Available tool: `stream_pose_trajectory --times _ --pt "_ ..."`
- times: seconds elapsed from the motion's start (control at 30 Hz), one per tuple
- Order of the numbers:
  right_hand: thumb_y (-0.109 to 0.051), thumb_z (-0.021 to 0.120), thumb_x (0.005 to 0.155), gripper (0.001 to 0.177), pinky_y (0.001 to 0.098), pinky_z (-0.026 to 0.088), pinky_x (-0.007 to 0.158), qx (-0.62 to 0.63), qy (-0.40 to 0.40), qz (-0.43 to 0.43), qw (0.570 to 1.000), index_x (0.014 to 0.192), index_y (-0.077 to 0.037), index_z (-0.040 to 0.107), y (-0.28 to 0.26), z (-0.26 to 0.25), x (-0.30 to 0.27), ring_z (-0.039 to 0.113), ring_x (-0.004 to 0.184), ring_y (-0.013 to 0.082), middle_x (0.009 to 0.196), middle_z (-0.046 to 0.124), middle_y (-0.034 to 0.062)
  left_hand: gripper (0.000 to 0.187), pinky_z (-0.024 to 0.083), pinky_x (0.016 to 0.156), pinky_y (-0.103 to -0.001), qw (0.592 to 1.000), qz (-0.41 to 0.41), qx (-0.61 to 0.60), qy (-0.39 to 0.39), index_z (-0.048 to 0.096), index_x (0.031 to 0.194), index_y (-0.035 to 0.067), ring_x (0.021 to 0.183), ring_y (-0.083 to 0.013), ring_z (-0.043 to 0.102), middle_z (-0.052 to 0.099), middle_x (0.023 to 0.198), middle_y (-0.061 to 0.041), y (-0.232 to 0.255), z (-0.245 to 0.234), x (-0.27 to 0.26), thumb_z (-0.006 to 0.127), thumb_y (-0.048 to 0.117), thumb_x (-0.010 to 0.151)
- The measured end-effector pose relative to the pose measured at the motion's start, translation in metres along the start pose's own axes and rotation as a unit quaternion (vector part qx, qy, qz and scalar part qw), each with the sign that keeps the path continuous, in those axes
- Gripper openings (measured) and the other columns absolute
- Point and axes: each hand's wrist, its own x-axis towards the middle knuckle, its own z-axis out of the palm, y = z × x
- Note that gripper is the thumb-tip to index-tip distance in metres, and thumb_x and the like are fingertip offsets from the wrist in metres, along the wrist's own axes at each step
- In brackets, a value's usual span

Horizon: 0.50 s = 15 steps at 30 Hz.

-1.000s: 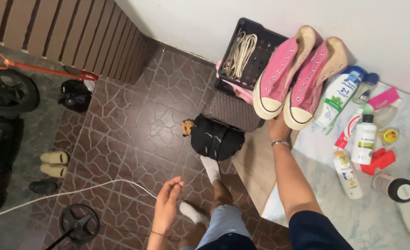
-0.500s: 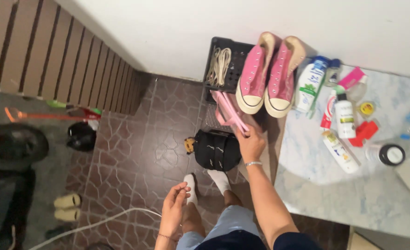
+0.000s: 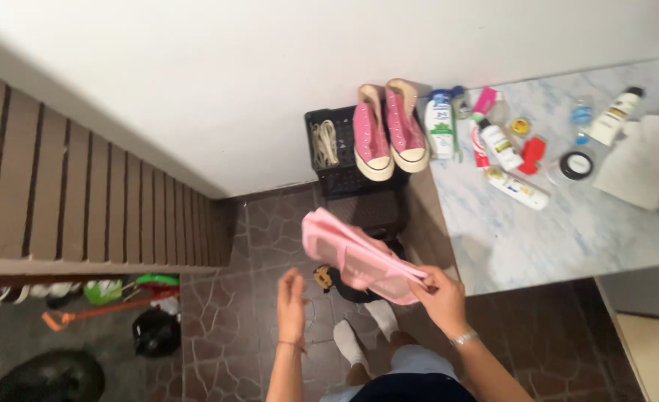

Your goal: The person threads shoelaces into a pair of pink sneakers and sets them on a rack, then opens a pink pouch and places toiletry items including bottles, a small jar, a water bottle, and a deodorant stick into the pouch on the table.

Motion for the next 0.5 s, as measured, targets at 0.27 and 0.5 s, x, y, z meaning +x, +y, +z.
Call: stream_pose_trajectory --times 0.27,0.5 --pt "-0.009 0.085 0.072 0.043 0.0233 0.049 0.062 0.008 0.019 -0.073 0.997 0.111 -0.002 0.07 -0.027 -0.105 -0.052 0.056 0.065 0.0063 0.075 0.064 0.001 0.067 0.039 0.111 -0.036 0.98 0.144 0.007 -0.135 0.045 0.152 0.004 0.131 -0.0244 0.052 0.056 0.143 -0.013 0.088 0.054 -0.023 0.063 0.031 0.092" --pt "-0.019 0.076 0.092 0.039 0.0229 0.046 0.07 0.086 0.13 0.035 0.987 0.127 -0.003 0.066 -0.007 -0.181 -0.055 0.054 0.079 0.0079 0.094 0.07 -0.0005 0.074 0.035 0.113 -0.035 0.904 0.226 0.051 -0.36 0.04 0.153 0.002 0.135 -0.0225 0.047 0.05 0.145 -0.013 0.125 0.123 -0.071 0.067 0.017 0.085"
